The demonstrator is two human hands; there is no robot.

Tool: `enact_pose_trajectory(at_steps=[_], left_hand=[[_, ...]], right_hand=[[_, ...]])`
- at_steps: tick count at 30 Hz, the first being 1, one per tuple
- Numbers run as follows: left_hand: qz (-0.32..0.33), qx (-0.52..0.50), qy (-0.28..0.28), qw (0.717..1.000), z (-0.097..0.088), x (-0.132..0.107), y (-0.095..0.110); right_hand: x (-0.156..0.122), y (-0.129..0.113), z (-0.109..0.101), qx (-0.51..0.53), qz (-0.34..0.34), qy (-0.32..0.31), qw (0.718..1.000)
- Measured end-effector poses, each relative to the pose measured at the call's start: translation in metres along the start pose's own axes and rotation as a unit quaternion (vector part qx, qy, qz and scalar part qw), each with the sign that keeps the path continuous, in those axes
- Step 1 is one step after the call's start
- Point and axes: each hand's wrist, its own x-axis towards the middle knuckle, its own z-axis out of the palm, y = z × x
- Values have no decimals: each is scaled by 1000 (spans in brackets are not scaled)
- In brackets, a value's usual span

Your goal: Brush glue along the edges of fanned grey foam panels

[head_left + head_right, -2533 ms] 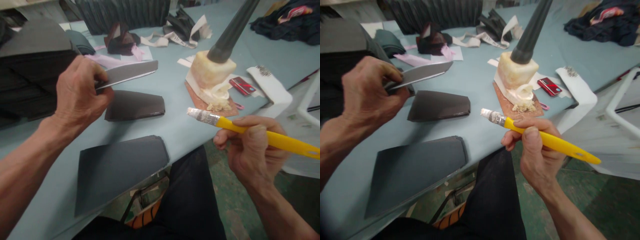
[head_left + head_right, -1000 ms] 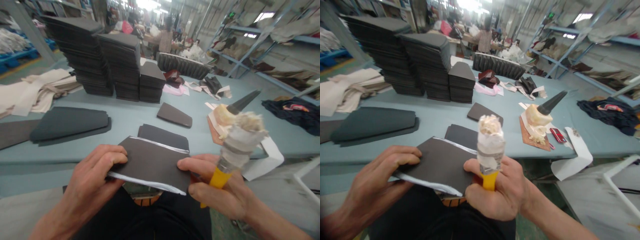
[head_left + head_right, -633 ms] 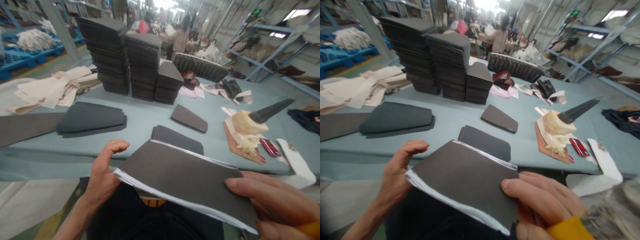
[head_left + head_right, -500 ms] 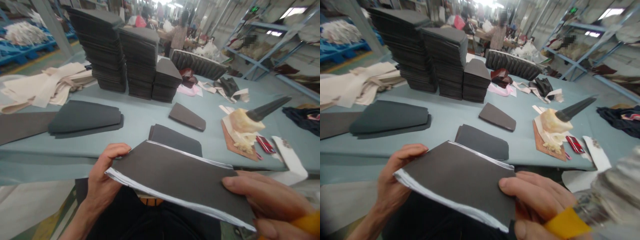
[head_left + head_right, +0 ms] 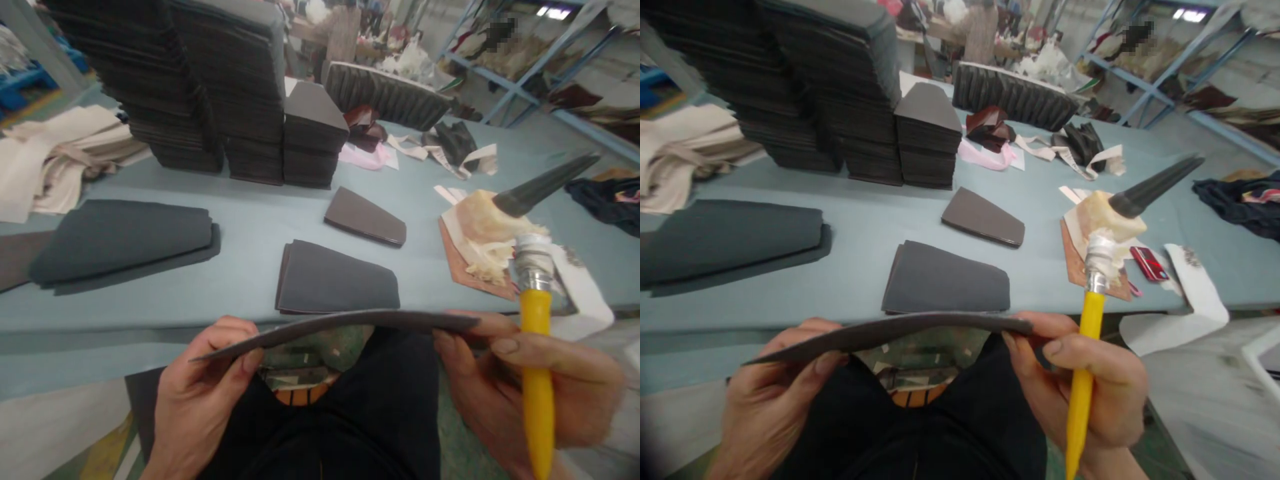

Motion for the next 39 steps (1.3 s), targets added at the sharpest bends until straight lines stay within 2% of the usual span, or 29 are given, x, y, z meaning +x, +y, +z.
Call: enact_pose_trajectory(at_steps=[3, 5, 8, 11, 13, 15, 18, 23, 26, 29, 33, 39], left_hand=[[-91, 63, -6, 994, 3, 5, 5], [-150, 94, -26, 984, 2, 12, 3], [-209, 96, -53, 972, 2, 26, -1], [-226, 63, -76, 969, 8, 48, 4], [-199, 22, -101, 975, 15, 67, 8], [-162, -34, -114, 980, 22, 87, 10], [-132, -70, -120, 982, 28, 111, 6], [-113, -32, -154, 981, 32, 137, -9], [-89, -3, -141, 986, 36, 149, -14], [-67, 20, -127, 989, 37, 155, -18], [-37, 33, -139, 989, 33, 151, -26], [-68, -22, -167, 983, 32, 141, -29]], right_hand=[[-1, 3, 9, -36, -75, 37, 996], [-3, 6, 13, -102, -82, 80, 988], [-3, 14, 17, -141, -31, 79, 986], [4, 23, 26, -40, 55, 97, 993], [12, 27, 35, 17, 106, 115, 988], [22, 30, 45, 69, 113, 152, 979], [34, 34, 58, 77, 107, 168, 977], [49, 45, 70, 88, 67, 165, 980], [56, 53, 74, 109, 28, 153, 982], [58, 57, 77, 86, 20, 142, 986], [54, 52, 78, 44, 28, 125, 991], [47, 42, 77, 11, 64, 126, 990]])
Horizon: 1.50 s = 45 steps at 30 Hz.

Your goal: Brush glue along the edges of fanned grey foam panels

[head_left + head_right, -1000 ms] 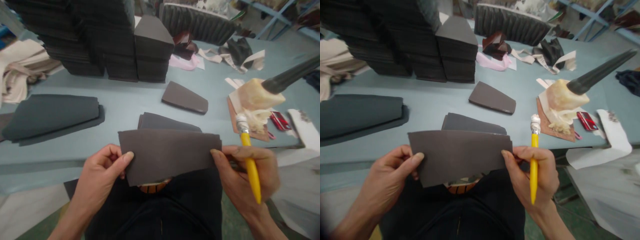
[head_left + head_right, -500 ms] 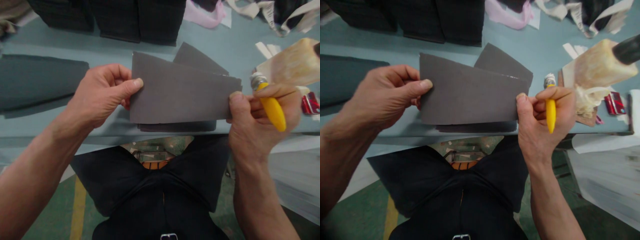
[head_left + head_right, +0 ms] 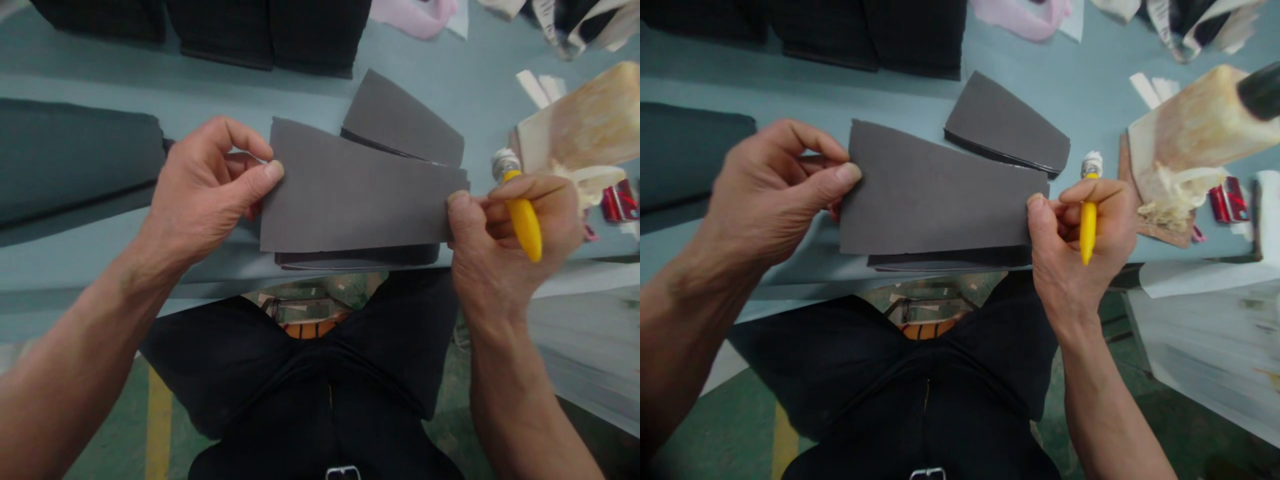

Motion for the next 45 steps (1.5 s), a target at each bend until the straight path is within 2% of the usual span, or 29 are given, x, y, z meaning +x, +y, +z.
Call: enact_pose_trajectory(at_steps=[4, 9, 14, 17, 22, 28, 35, 42, 45], left_hand=[[5, -10, -28, 1000, 2, 0, 4], [-33, 0, -45, 998, 4, 3, 12], [21, 52, -104, 993, 1, 3, 10], [49, 94, -124, 987, 1, 4, 6], [61, 116, -131, 983, 4, 7, 6], [64, 137, -138, 979, 6, 11, 6], [88, 142, -135, 977, 5, 9, 2], [44, 186, -122, 974, 4, 4, 2], [48, 181, -122, 975, 4, 3, 2]], right_hand=[[0, 4, -1, 4, 24, 2, 1000], [0, 7, -5, -10, 42, 1, 999], [0, 9, -12, -93, -6, 3, 996], [-2, 11, -17, -133, -11, -4, 991], [-7, 16, -23, -158, -36, 12, 987], [-9, 21, -26, -156, -4, -6, 988], [-7, 24, -27, -135, -22, -12, 991], [-6, 19, -27, -150, -31, -17, 988], [-5, 18, -27, -155, -21, -16, 988]])
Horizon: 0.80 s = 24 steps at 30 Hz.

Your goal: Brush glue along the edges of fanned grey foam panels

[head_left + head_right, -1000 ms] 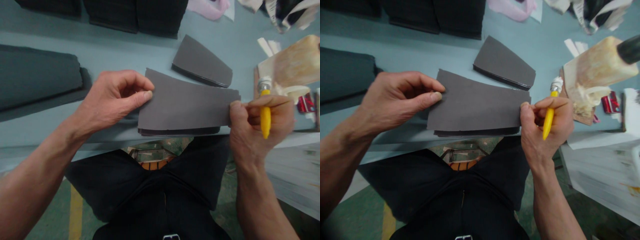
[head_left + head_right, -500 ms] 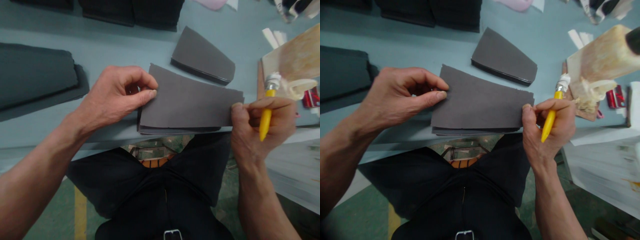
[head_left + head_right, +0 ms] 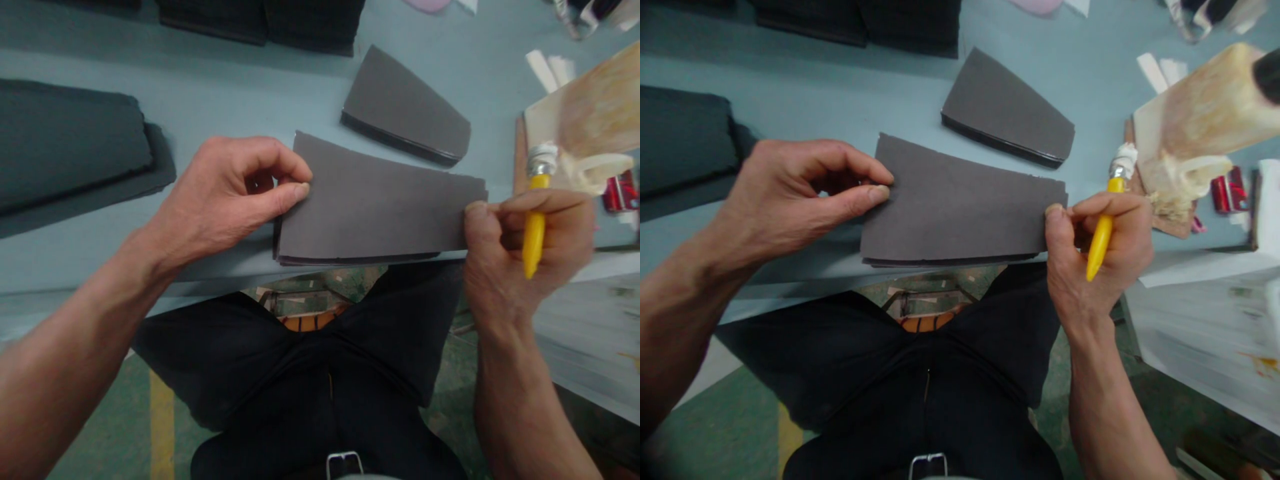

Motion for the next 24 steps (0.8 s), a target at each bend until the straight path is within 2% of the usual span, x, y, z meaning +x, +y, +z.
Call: enact_pose_trajectory(at_steps=[11, 20, 24], left_hand=[[63, -22, -17, 998, 3, -1, -3], [60, -46, -13, 997, 4, 6, -6], [84, -9, -15, 996, 5, 4, -11]], right_hand=[[-5, 6, -1, 30, -6, 3, 1000], [-6, 8, -2, 32, -19, 0, 999], [-6, 12, -2, 28, -46, -2, 999]])
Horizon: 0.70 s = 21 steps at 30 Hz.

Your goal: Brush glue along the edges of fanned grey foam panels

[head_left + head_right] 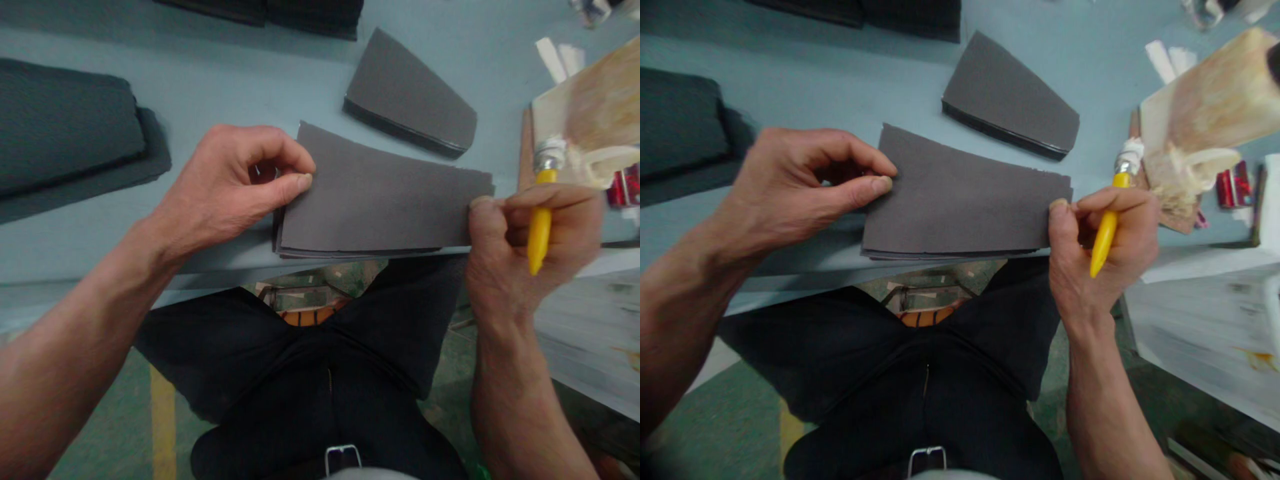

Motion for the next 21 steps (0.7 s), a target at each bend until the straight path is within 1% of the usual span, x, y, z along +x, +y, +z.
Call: enact_pose_trajectory(at_steps=[3, 6, 13, 18, 21], left_hand=[[18, 26, -5, 999, 0, -1, -3], [20, 28, -2, 999, 1, -2, -3], [18, 40, 10, 999, 1, -3, 0], [4, 56, 17, 998, 1, -5, 1], [-3, 53, 18, 998, 1, -5, 1]], right_hand=[[0, 1, 1, -7, -19, -3, 1000], [-1, -1, 1, -7, -14, 1, 1000], [-2, -1, -2, -6, 9, -8, 1000], [-2, -1, -2, 7, -14, -4, 1000], [-2, -2, -2, -4, -12, -3, 1000]])
